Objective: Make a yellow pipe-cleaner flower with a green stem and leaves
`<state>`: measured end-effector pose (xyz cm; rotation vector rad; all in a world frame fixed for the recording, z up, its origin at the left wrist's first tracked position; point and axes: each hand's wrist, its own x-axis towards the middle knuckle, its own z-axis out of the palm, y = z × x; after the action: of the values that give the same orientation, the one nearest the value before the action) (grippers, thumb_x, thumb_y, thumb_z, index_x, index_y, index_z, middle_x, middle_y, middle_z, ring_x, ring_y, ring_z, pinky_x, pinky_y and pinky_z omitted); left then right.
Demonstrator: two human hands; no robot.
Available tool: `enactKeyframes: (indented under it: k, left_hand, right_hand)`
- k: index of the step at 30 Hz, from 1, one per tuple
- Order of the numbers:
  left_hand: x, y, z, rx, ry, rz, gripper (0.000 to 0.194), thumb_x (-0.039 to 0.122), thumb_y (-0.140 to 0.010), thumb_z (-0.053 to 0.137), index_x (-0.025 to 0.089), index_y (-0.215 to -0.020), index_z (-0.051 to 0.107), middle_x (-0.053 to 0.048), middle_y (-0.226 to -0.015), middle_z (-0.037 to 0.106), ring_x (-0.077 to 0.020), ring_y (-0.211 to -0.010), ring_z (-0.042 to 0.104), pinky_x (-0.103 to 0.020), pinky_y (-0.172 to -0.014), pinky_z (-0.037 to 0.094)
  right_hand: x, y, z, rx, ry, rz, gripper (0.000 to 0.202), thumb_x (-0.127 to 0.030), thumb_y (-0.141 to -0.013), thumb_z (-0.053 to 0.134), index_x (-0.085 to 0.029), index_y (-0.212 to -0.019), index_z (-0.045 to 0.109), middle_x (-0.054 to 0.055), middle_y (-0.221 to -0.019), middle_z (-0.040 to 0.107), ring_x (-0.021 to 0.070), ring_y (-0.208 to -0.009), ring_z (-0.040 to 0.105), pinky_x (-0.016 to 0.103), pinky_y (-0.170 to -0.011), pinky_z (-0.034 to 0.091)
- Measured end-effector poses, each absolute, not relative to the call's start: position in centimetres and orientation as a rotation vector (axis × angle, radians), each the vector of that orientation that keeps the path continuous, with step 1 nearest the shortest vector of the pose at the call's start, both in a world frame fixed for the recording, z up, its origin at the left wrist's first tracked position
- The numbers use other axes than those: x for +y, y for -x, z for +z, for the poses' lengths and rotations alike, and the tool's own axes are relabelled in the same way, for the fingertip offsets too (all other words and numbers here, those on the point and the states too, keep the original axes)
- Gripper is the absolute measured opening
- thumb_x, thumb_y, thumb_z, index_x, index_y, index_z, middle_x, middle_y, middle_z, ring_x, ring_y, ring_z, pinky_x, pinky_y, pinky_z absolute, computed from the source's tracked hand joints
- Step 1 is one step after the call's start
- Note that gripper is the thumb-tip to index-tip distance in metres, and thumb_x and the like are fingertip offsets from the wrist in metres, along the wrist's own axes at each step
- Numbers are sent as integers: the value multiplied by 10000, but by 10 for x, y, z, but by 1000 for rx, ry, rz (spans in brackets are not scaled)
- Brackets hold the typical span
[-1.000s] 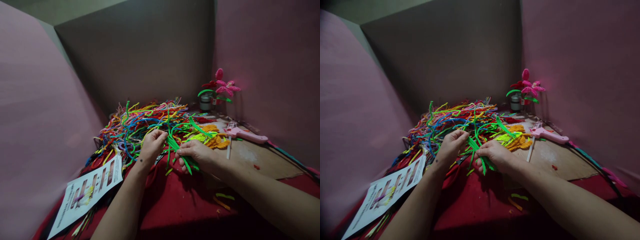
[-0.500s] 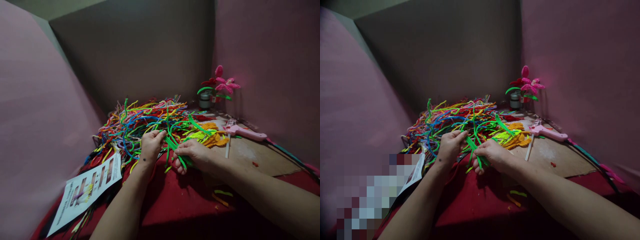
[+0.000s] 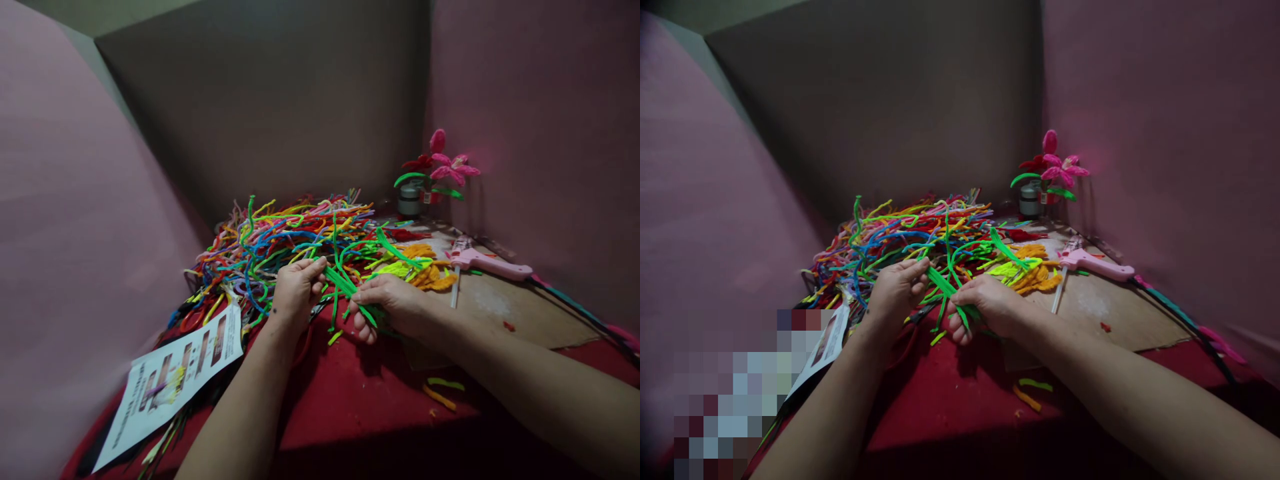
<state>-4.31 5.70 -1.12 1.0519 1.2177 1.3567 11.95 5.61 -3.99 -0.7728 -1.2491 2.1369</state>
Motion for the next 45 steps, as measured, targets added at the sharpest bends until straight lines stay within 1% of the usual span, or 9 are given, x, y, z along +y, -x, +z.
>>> enactKeyframes:
  k: [14,20,24,29,34,37,39,41,45]
  left_hand:
    - [51,24,-25,1028,-1075,1010,351,334,-647,683,148,-496,427,74,-349,343,-19,-278,265,-172,-302,163]
    - [46,13,-24,1193,-1106,1190,295,297,-575,719,139,-495,483,60,-335,401,-33,-249,287,-180,-273,161]
    - [48,14,-23,1169,-1054,1247,238,296,-578,710,125,-563,545,90,-339,335,-22,-255,249,-176,-279,150]
    - [57,21,-23,1142,-1022,1401,249,268,-567,720,147,-554,502,110,-357,279,-15,-269,221,-174,-291,138]
    - [62,29,-19,1150,-1044,1487,216,280,-587,704,134,-599,546,106,-368,285,-16,-284,214,-179,-301,134]
    - [59,37,-12,1216,-1137,1602,189,299,-633,674,139,-691,592,92,-409,344,-30,-315,272,-182,-327,211]
    - [54,40,-5,1300,-1385,1768,155,283,-675,651,171,-778,618,58,-510,466,-56,-401,396,-198,-415,344]
    - [47,40,0,1338,-1913,1766,122,241,-707,631,194,-818,651,-12,-747,604,-121,-665,548,-245,-623,442]
    - [37,33,2,1091,-2921,949,146,177,-786,540,219,-859,660,-27,-899,663,-178,-936,548,-381,-954,328]
  right_hand:
    - [58,-119,-41,-1239,796,2054,111,-123,-722,478,-88,-665,566,65,-499,617,158,-403,587,265,-390,491]
    - [58,-119,-42,-1224,840,2027,115,-143,-733,474,-100,-667,558,61,-496,618,150,-392,578,259,-383,483]
    - [57,-118,-41,-1235,830,2000,114,-144,-734,480,-104,-659,556,53,-471,605,150,-381,574,256,-376,483]
    - [54,-118,-36,-1243,862,1993,124,-121,-729,481,-100,-634,559,48,-446,593,145,-356,557,249,-355,472]
    - [56,-119,-35,-1262,870,2005,143,-122,-732,478,-95,-625,569,53,-444,591,144,-348,558,260,-379,492]
    - [60,-121,-39,-1282,858,2016,143,-132,-728,485,-99,-618,569,54,-450,600,143,-350,562,264,-401,505]
    - [62,-122,-41,-1297,870,2014,137,-140,-721,490,-101,-617,569,53,-450,603,146,-351,565,254,-383,494]
    - [63,-123,-42,-1319,882,2009,121,-146,-708,497,-100,-628,574,51,-452,606,153,-356,570,243,-355,477]
    - [62,-124,-38,-1400,945,1943,112,-134,-674,491,-112,-584,554,33,-410,586,148,-332,547,228,-320,453]
